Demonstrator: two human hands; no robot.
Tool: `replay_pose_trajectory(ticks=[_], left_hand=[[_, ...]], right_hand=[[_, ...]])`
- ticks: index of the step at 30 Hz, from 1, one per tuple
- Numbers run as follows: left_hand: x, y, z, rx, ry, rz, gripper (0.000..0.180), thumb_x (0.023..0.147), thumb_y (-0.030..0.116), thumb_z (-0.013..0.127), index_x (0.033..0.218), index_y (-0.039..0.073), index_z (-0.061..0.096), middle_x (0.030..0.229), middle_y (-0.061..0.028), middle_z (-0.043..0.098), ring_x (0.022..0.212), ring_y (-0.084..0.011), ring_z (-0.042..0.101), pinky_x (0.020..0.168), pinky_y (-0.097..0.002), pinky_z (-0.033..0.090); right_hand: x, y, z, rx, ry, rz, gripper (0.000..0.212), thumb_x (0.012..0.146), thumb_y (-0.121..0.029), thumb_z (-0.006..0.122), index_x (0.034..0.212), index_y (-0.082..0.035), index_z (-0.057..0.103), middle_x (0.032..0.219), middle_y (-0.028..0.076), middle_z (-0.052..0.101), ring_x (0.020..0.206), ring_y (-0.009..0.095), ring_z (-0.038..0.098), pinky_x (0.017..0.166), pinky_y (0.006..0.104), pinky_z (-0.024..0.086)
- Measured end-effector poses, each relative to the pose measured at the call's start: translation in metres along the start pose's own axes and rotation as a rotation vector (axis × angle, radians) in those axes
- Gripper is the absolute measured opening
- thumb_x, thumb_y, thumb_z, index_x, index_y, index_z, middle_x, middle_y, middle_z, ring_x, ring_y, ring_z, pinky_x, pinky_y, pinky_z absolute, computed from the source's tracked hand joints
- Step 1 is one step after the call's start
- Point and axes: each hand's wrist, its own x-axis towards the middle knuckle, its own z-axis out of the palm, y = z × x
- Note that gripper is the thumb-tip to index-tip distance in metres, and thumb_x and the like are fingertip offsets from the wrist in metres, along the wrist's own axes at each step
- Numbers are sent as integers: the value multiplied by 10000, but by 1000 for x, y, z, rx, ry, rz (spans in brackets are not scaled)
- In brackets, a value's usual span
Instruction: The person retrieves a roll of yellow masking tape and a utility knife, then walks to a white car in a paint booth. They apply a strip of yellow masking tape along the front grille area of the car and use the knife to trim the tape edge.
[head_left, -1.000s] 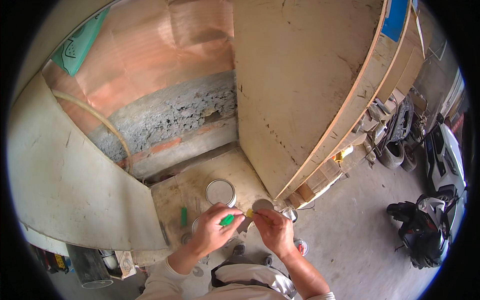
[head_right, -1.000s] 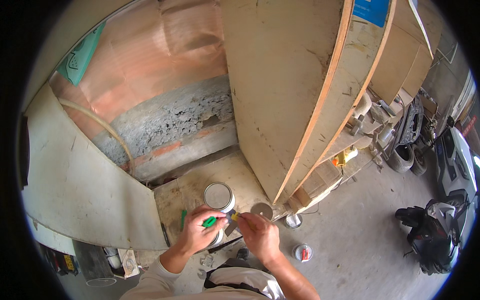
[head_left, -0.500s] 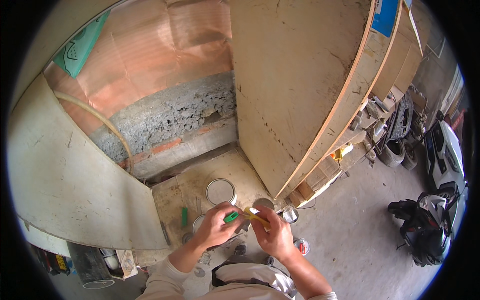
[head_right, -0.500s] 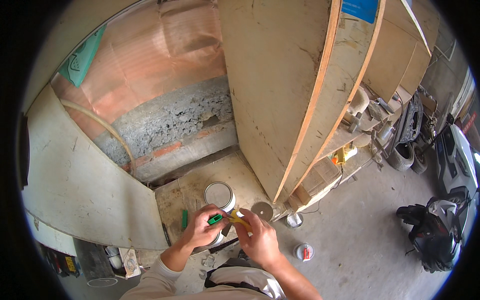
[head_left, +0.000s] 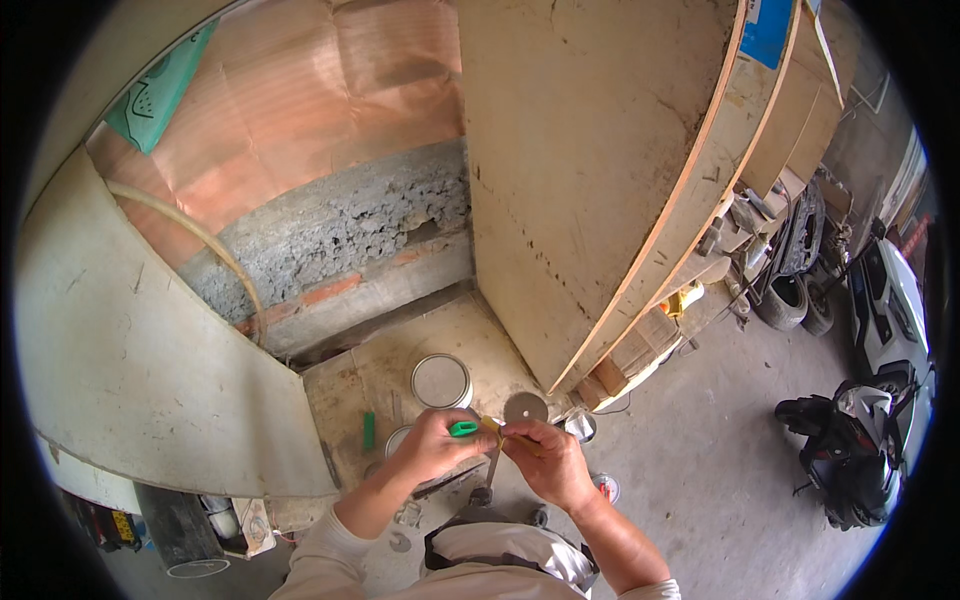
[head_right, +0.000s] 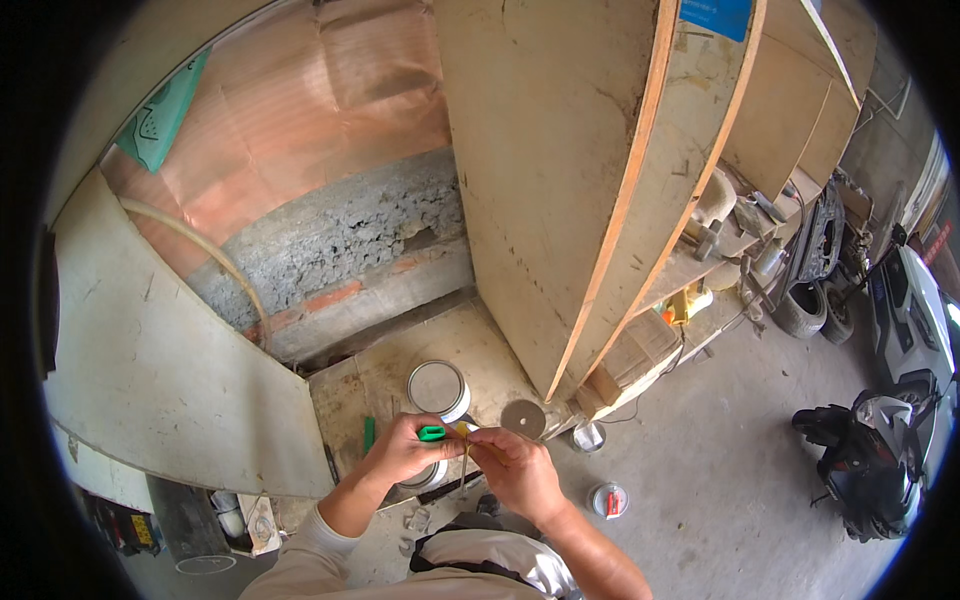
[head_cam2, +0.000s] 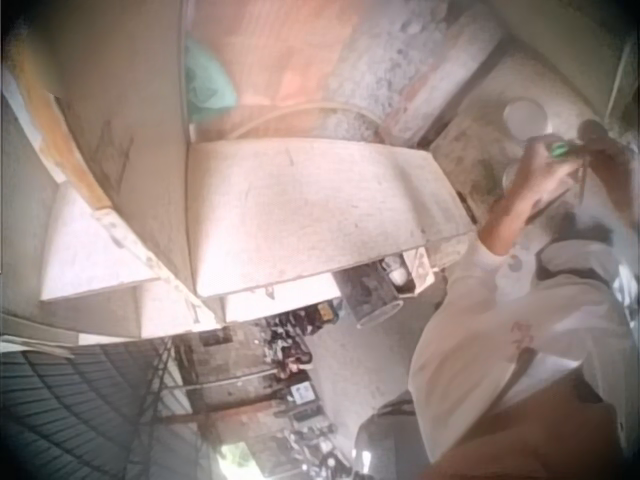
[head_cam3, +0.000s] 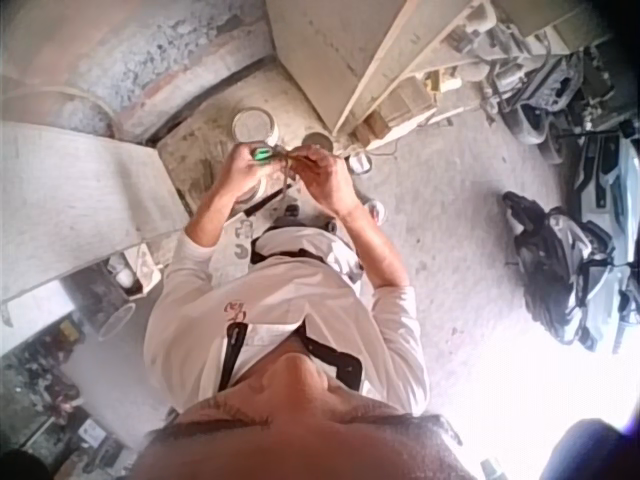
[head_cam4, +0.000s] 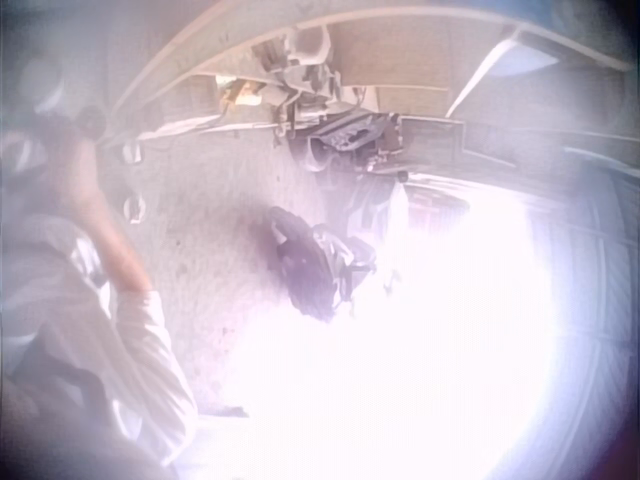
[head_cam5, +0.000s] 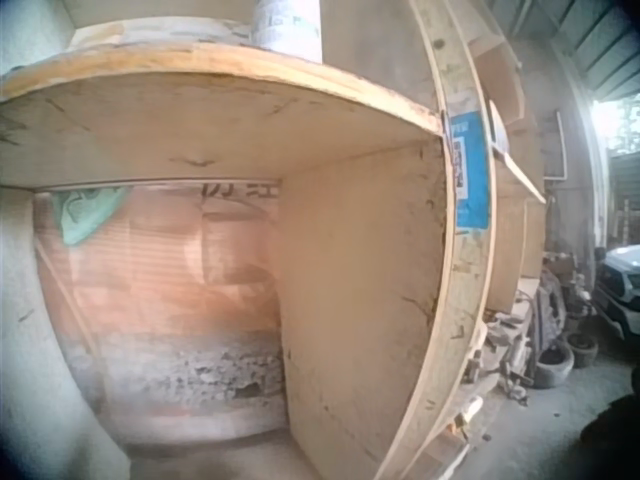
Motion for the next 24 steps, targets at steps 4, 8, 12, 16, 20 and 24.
replay_pose_trajectory(ticks=[4,8,12,16,20,24], left_hand=[[-5,8,5,116,98,185,172,856,154,734,906,-8,707,764,-27,623,712,-95,555,652,-274,455],[-12,15,0,96,5,178,159,827,88,752,940,-16,710,821,-67,654,755,-148,625,671,-290,480],[-13,17,-1,152,11,205,135,845,98,717,927,-8,706,810,-67,641,740,-146,608,660,-294,474],[-8,11,0,214,85,301,166,851,152,713,908,-3,696,760,-43,605,686,-120,561,619,-281,447],[-4,-1,-8,54,-119,13,158,846,168,726,884,16,704,730,-19,597,677,-89,536,592,-268,418],[-2,-4,-7,-22,-123,-56,203,826,206,766,888,22,709,695,11,579,678,-72,527,581,-265,417]], right_hand=[[1,1,2,63,25,25,178,900,-109,692,1054,-23,683,894,75,714,797,128,656,718,267,529],[1,-1,1,103,19,78,177,896,-106,705,1037,-1,681,861,53,710,774,78,625,707,244,518],[1,-4,1,30,33,160,224,859,-195,722,1016,-39,690,921,119,728,813,246,717,719,321,547],[-1,-10,1,-27,-1,135,210,872,-189,696,1022,-42,683,902,125,726,813,287,713,717,346,548],[-5,-17,-3,30,-9,65,195,883,-180,671,1026,-48,676,903,141,716,825,320,703,719,378,548],[-7,-13,-6,-112,-59,45,188,877,-178,676,1015,-51,677,921,152,708,835,322,699,720,388,548]])
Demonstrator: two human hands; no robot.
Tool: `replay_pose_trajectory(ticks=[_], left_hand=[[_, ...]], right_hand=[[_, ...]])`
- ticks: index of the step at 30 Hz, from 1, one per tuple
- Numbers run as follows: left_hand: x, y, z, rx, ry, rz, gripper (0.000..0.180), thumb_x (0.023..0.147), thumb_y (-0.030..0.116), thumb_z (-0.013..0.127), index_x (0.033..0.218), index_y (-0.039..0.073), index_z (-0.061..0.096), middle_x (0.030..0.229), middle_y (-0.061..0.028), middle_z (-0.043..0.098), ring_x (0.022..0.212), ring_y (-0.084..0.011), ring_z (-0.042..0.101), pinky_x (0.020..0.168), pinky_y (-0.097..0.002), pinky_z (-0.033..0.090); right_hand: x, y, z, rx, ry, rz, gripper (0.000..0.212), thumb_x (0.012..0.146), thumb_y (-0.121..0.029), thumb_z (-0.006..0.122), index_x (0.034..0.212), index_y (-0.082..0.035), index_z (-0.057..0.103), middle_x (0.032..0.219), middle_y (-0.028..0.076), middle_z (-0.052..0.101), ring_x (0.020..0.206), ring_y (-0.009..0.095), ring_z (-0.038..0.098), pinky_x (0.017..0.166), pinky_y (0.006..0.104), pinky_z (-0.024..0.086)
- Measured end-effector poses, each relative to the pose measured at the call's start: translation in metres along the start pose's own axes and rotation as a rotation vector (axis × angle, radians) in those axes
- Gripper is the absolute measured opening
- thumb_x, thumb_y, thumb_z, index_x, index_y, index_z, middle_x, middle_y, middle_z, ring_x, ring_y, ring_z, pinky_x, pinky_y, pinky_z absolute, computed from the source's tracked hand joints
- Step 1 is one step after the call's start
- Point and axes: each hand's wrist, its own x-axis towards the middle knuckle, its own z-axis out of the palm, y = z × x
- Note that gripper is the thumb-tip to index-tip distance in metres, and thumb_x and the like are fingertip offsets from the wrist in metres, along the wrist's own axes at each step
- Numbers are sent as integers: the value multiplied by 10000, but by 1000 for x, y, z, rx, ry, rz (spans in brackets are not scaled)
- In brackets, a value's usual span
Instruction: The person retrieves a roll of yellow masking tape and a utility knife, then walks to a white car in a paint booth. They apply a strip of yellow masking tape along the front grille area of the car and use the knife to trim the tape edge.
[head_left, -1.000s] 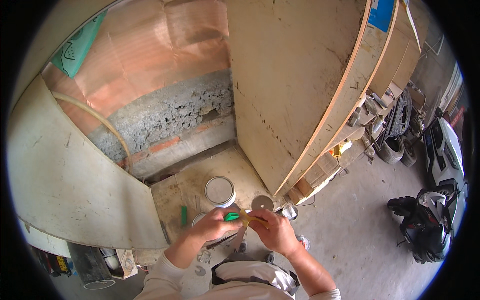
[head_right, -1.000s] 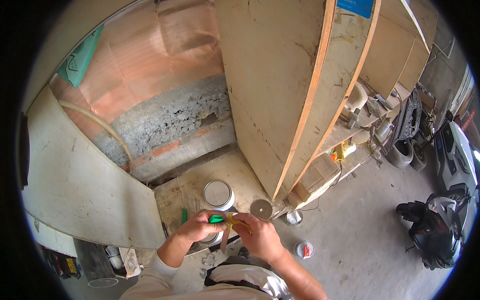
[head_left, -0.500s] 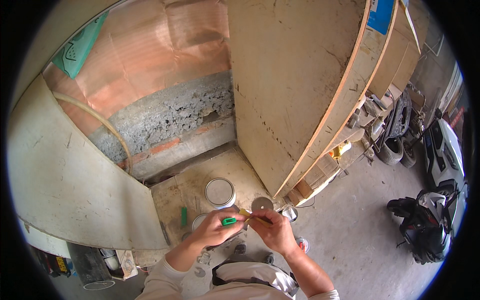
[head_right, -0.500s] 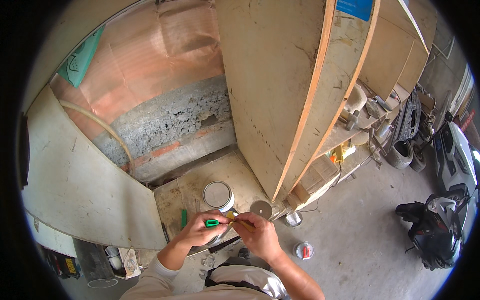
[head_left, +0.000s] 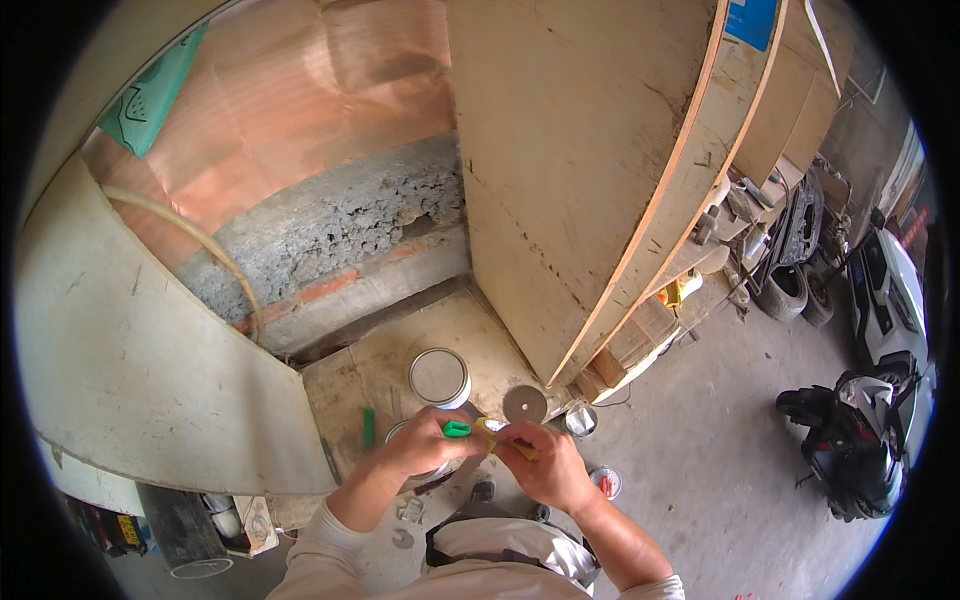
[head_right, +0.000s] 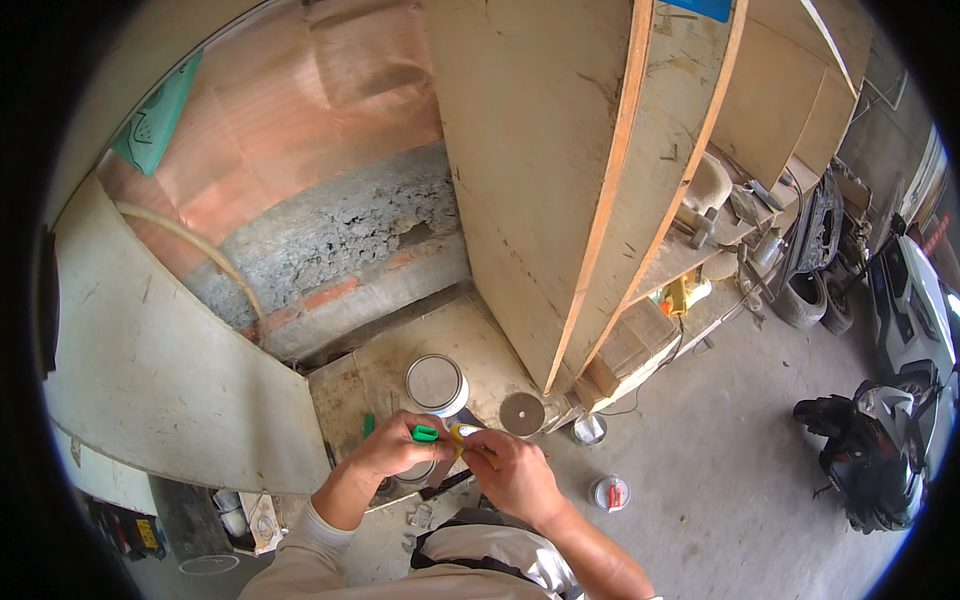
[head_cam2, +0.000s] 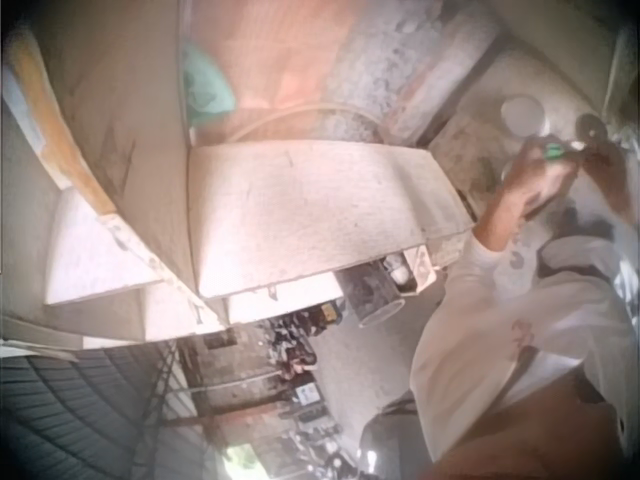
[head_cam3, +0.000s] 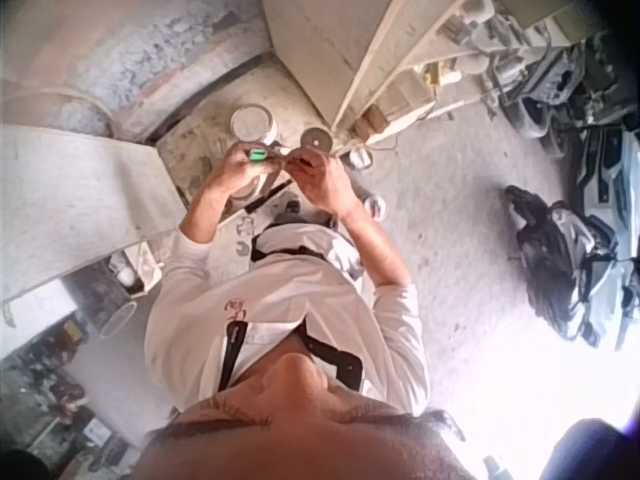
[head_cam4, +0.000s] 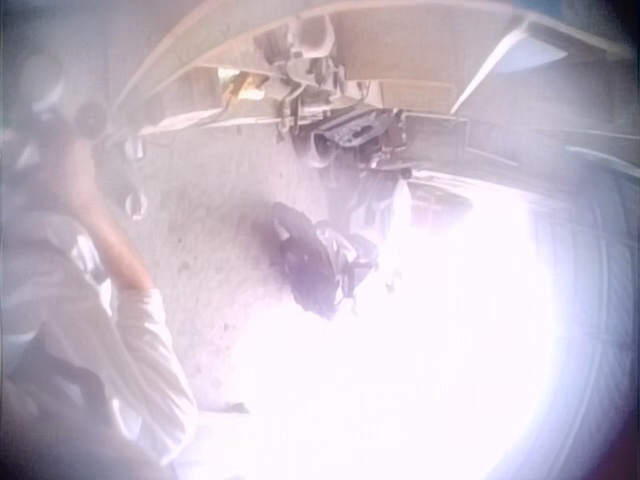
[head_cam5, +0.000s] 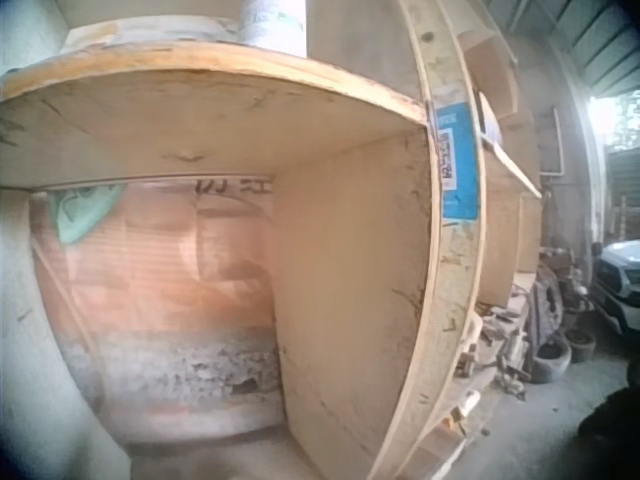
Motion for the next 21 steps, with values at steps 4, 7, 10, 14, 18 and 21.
replay_pose_trajectory(ticks=[4,7,10,14,18,21], left_hand=[[-3,7,17,384,427,325,195,790,138,798,932,32,716,765,-74,629,650,-168,608,605,-313,477],[-9,9,28,519,426,505,244,785,101,781,1017,73,711,801,-98,619,638,-249,620,581,-352,496],[-12,7,30,627,405,527,342,760,73,749,1096,94,689,820,-80,603,661,-273,629,564,-369,506],[-12,3,24,738,382,540,417,697,49,727,1107,109,673,889,-51,603,691,-273,645,589,-382,533],[-11,1,23,830,368,545,419,690,64,723,1100,125,661,905,-43,592,707,-283,650,600,-383,543],[-10,-2,25,813,359,515,383,708,79,722,1084,116,662,896,-56,594,715,-301,649,606,-395,540]], right_hand=[[-1,11,8,52,103,-10,156,861,-111,684,995,-31,681,841,135,692,767,238,682,690,338,532],[-2,16,15,125,184,-5,148,861,-54,669,1001,-12,681,816,123,686,726,189,669,677,307,525],[-2,17,16,192,173,-42,156,878,-74,637,1019,-20,679,929,150,698,818,296,683,731,364,545],[-3,12,17,54,128,-146,200,891,-19,599,1087,14,630,969,154,707,750,257,698,701,320,547],[-7,1,17,-9,126,28,342,889,-58,616,1213,-28,511,986,171,711,829,319,711,712,381,563],[-8,-5,8,-156,38,54,395,884,-101,643,1238,-49,476,967,164,713,850,334,704,710,412,566]])
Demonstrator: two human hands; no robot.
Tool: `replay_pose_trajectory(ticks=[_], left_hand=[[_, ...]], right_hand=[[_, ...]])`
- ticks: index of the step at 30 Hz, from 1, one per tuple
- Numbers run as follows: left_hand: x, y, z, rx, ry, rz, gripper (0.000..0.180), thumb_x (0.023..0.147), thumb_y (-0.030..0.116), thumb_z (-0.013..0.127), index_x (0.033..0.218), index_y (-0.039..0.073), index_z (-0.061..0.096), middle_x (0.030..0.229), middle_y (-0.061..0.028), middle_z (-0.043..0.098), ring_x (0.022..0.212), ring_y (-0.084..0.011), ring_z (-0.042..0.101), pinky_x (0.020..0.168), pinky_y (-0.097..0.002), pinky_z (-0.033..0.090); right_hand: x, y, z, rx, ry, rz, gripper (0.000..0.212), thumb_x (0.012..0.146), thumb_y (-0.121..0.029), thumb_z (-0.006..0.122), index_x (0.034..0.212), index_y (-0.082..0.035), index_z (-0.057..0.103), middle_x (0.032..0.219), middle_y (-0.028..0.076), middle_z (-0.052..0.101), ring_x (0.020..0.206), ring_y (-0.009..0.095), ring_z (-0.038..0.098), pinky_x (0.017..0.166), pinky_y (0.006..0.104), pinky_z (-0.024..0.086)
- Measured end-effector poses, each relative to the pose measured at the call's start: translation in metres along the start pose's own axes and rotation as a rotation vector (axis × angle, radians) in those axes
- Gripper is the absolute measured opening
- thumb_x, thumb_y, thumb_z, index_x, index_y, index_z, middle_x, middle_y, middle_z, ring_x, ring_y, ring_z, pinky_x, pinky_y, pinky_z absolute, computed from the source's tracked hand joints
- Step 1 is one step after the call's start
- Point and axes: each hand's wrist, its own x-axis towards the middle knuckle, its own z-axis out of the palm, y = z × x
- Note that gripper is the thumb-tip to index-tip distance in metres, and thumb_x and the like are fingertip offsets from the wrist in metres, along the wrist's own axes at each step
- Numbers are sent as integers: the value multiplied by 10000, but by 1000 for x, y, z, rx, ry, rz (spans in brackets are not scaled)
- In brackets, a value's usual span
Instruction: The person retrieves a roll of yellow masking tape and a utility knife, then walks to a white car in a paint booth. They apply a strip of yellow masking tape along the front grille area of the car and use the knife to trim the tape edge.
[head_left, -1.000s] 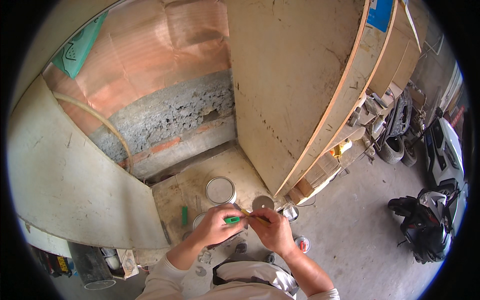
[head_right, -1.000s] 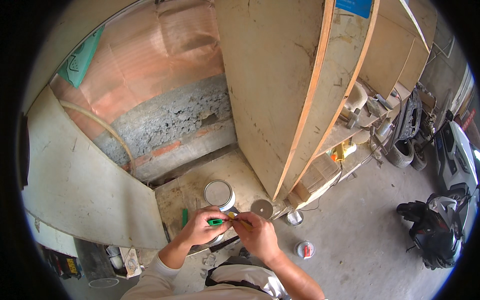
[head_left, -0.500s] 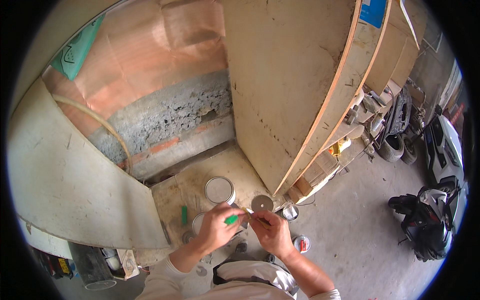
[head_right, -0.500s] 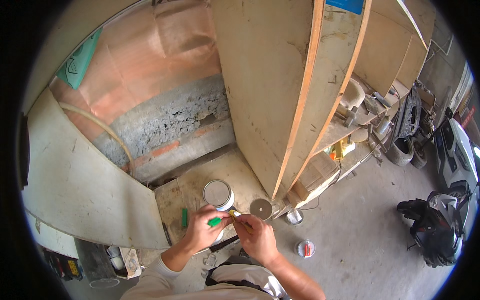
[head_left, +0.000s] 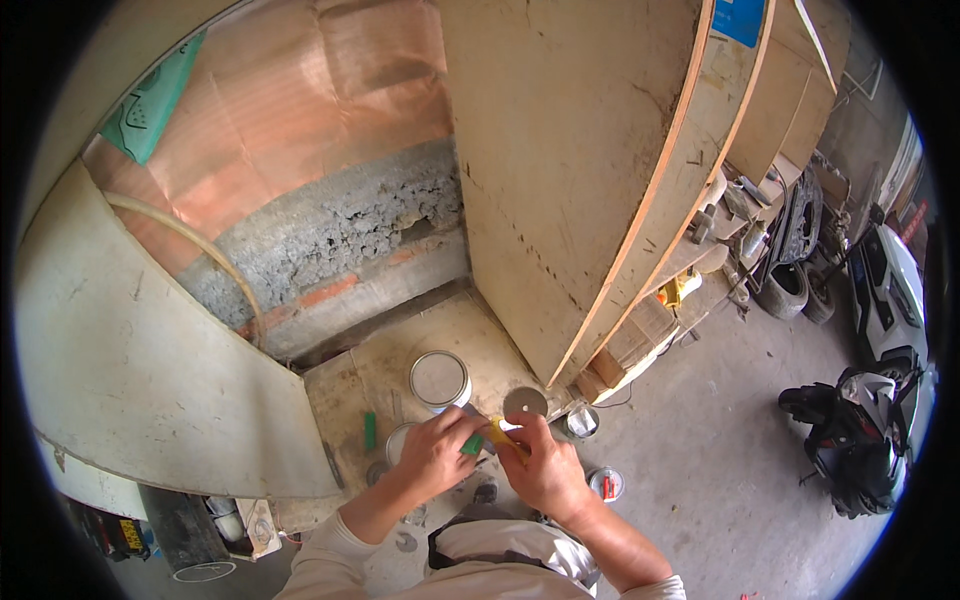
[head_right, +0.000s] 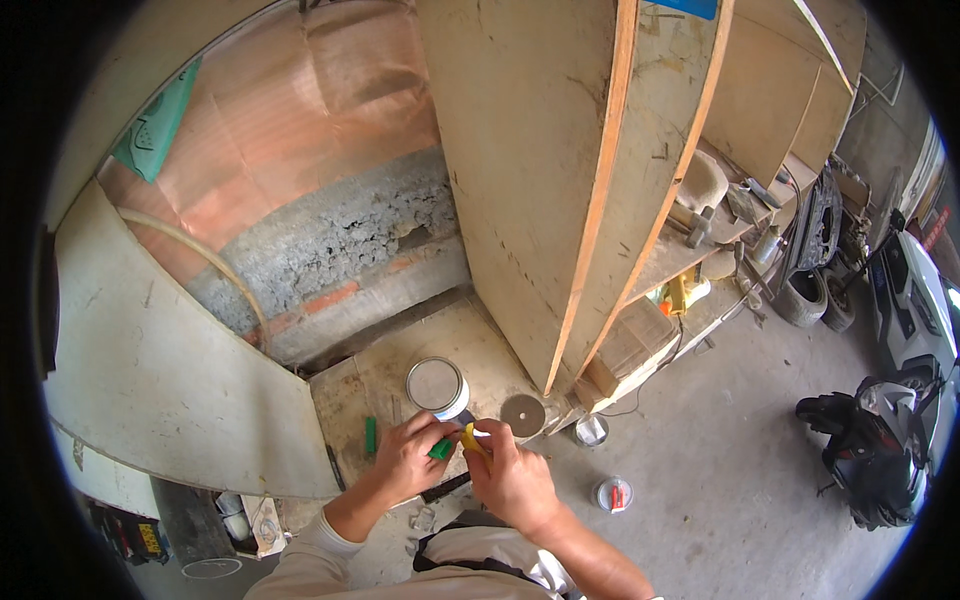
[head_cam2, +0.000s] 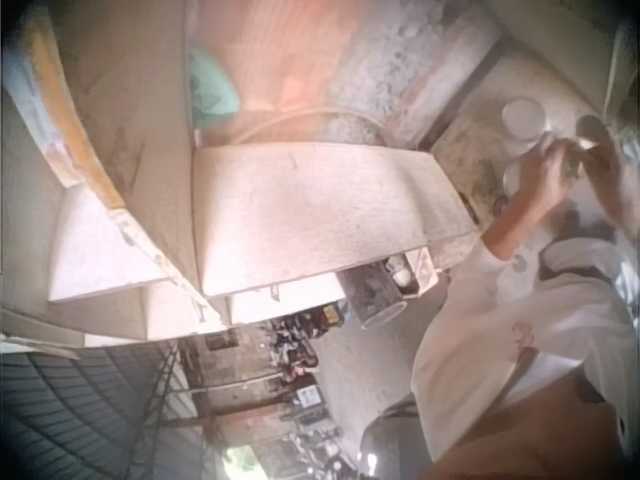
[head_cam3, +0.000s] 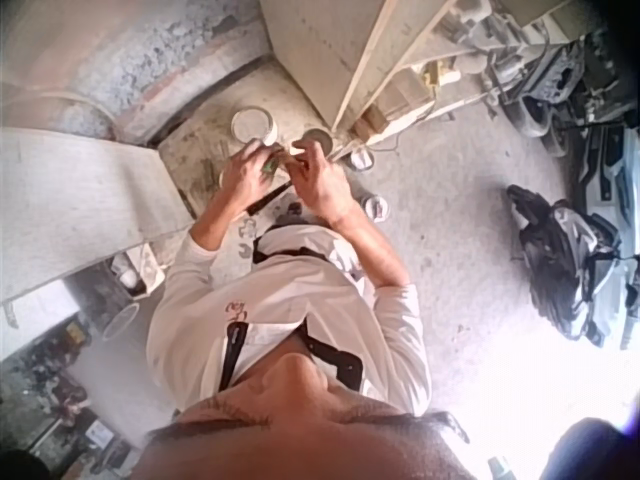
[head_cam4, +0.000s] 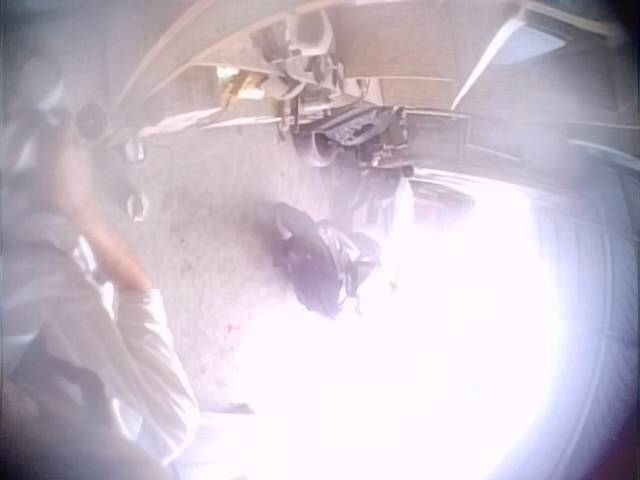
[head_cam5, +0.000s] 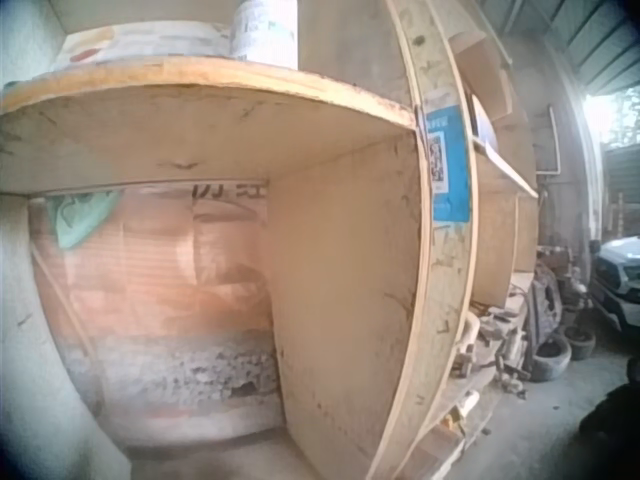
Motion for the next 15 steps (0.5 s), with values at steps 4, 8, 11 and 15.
replay_pose_trajectory(ticks=[4,8,11,15], left_hand=[[-1,-2,3,-136,-56,-93,212,802,110,711,1009,80,675,832,-73,610,675,-249,642,599,-366,516],[4,-10,-2,-578,-297,-452,117,900,135,672,939,25,679,784,-70,638,676,-115,561,600,-299,462],[8,-13,-7,-720,-330,-382,121,890,133,680,937,21,680,783,-70,638,700,-122,566,622,-308,469],[10,-1,-8,-331,-39,-236,139,826,131,732,919,37,690,802,-136,649,722,-273,639,652,-357,499]], right_hand=[[3,4,-10,-204,20,-157,301,886,-144,661,1154,-57,557,940,156,715,839,329,697,698,413,564],[7,12,-10,-7,-26,-108,239,878,-175,687,1077,-56,628,936,146,715,838,307,706,723,372,565],[7,15,-8,115,-66,-45,284,882,-171,687,1133,-58,617,978,135,716,863,292,712,755,358,564],[2,18,1,234,-12,-28,295,896,-128,643,1175,-54,583,1052,166,707,926,332,701,798,388,564]])
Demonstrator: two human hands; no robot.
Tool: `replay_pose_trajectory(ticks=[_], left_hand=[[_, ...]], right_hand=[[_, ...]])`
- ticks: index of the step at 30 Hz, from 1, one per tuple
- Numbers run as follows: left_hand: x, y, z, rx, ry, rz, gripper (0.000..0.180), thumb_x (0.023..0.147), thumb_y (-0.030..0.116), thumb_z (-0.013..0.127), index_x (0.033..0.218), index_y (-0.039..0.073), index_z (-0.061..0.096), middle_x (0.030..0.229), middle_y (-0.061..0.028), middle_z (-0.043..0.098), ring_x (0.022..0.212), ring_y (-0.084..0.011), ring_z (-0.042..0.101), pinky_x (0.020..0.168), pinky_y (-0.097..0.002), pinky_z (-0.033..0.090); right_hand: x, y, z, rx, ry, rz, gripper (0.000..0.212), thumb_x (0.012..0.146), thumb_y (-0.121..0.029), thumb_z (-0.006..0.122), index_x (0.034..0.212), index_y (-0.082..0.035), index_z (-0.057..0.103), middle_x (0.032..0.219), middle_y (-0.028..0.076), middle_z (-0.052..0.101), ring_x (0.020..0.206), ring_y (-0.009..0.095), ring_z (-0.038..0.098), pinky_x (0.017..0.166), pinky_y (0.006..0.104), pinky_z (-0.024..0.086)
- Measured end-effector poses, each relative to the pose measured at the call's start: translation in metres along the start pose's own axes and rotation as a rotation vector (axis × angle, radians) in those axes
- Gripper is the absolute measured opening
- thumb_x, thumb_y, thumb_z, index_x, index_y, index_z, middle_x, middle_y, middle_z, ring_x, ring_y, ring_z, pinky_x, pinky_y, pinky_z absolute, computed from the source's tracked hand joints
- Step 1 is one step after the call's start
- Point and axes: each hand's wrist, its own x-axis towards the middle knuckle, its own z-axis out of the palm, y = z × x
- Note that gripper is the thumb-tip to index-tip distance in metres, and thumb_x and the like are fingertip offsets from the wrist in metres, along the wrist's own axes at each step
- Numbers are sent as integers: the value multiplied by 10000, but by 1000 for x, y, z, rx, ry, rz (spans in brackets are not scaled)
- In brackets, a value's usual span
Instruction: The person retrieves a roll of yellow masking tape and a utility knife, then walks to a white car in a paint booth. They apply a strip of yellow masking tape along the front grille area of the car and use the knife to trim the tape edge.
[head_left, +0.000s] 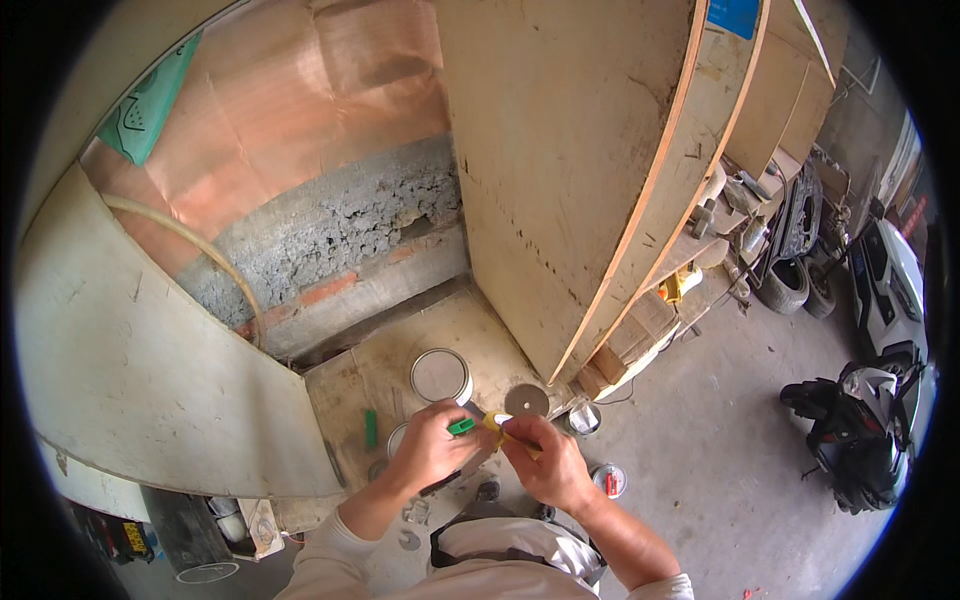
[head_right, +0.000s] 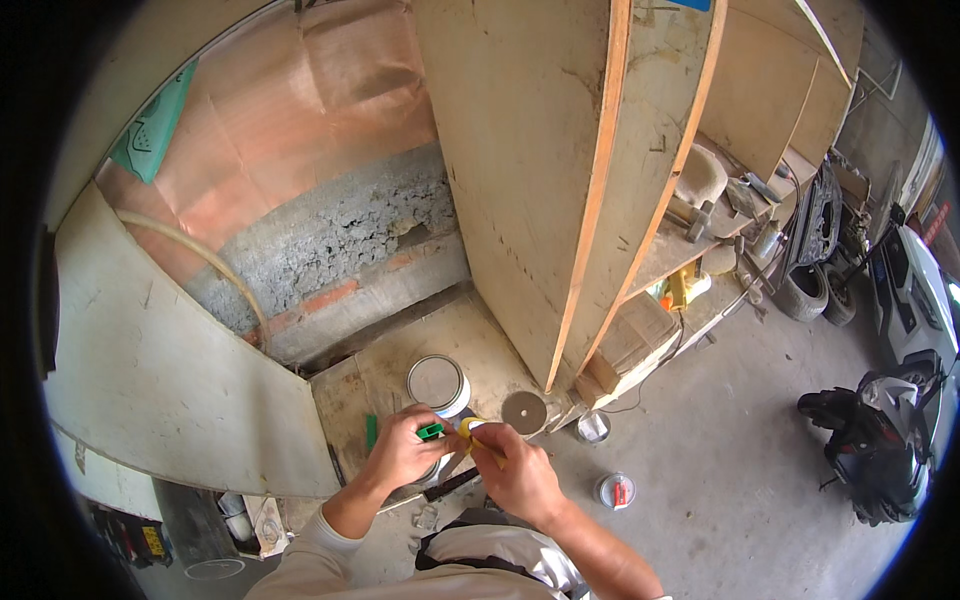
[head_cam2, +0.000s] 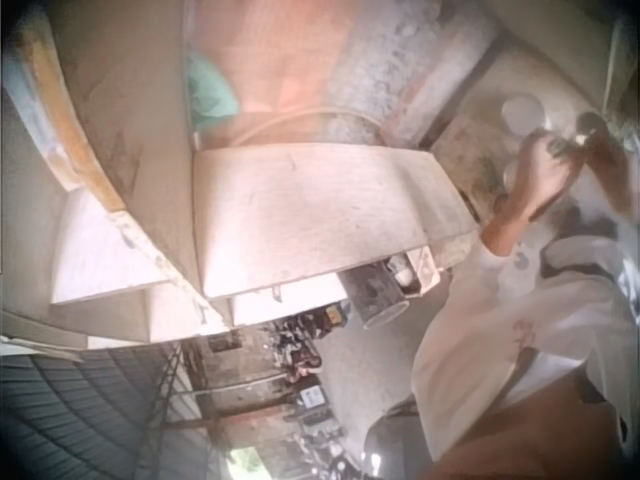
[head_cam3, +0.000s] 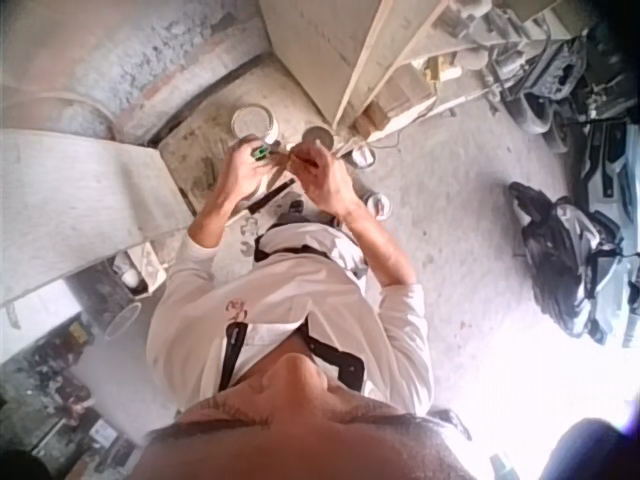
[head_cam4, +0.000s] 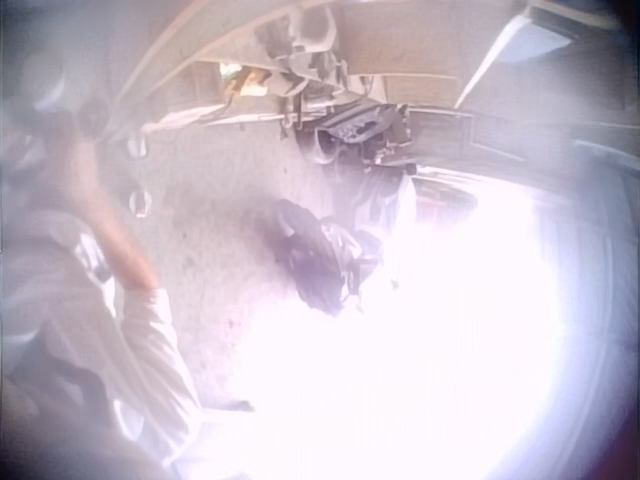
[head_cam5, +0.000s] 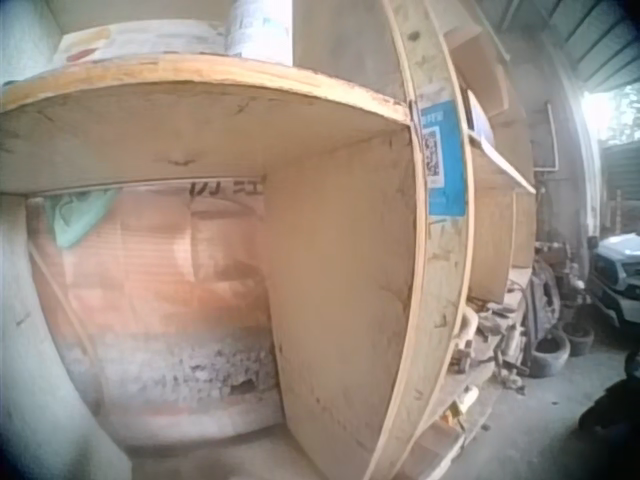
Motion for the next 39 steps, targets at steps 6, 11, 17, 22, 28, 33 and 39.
replay_pose_trajectory(ticks=[6,11,17,22,28,33,39], left_hand=[[-9,15,4,198,-12,126,237,797,45,739,1032,41,705,926,-107,647,787,-296,660,673,-366,536],[-10,11,1,372,-42,249,402,713,77,731,1106,107,649,899,-57,586,722,-285,640,590,-375,520],[-8,3,3,330,15,213,302,730,69,716,1026,86,656,905,-82,600,729,-309,630,602,-394,513],[-2,-14,9,-4,-119,26,114,846,113,688,906,18,668,764,-133,616,688,-270,612,617,-350,472],[3,-24,6,-359,-327,-246,124,866,144,699,899,25,681,785,-140,645,652,-194,586,611,-328,467],[3,-2,10,28,53,-11,120,802,128,764,886,59,712,792,-147,647,673,-288,638,605,-355,488],[-1,13,18,22,132,135,271,792,31,708,1061,18,677,865,-113,631,726,-298,642,638,-369,514]], right_hand=[[-3,4,6,173,27,-23,380,887,-53,565,1264,-44,516,1102,229,679,1019,355,680,883,388,550],[-4,0,6,129,2,-15,413,883,-34,532,1293,-37,477,1103,242,675,1023,360,677,880,400,552],[-7,-12,-8,-57,-77,-30,383,863,-77,610,1234,-52,517,952,187,708,870,348,703,768,398,570],[-4,-6,-14,-554,4,-345,321,859,-93,648,1165,-54,558,927,159,714,803,327,695,697,389,566],[0,6,-12,-103,1,-73,301,871,-98,692,1140,-21,581,970,152,720,864,269,724,746,338,579],[-4,6,-3,51,130,-49,284,867,-52,697,1123,6,590,977,155,721,881,227,723,775,314,572],[-2,-2,2,96,126,-23,272,894,-10,617,1159,15,560,1004,179,712,927,245,721,796,327,575]])
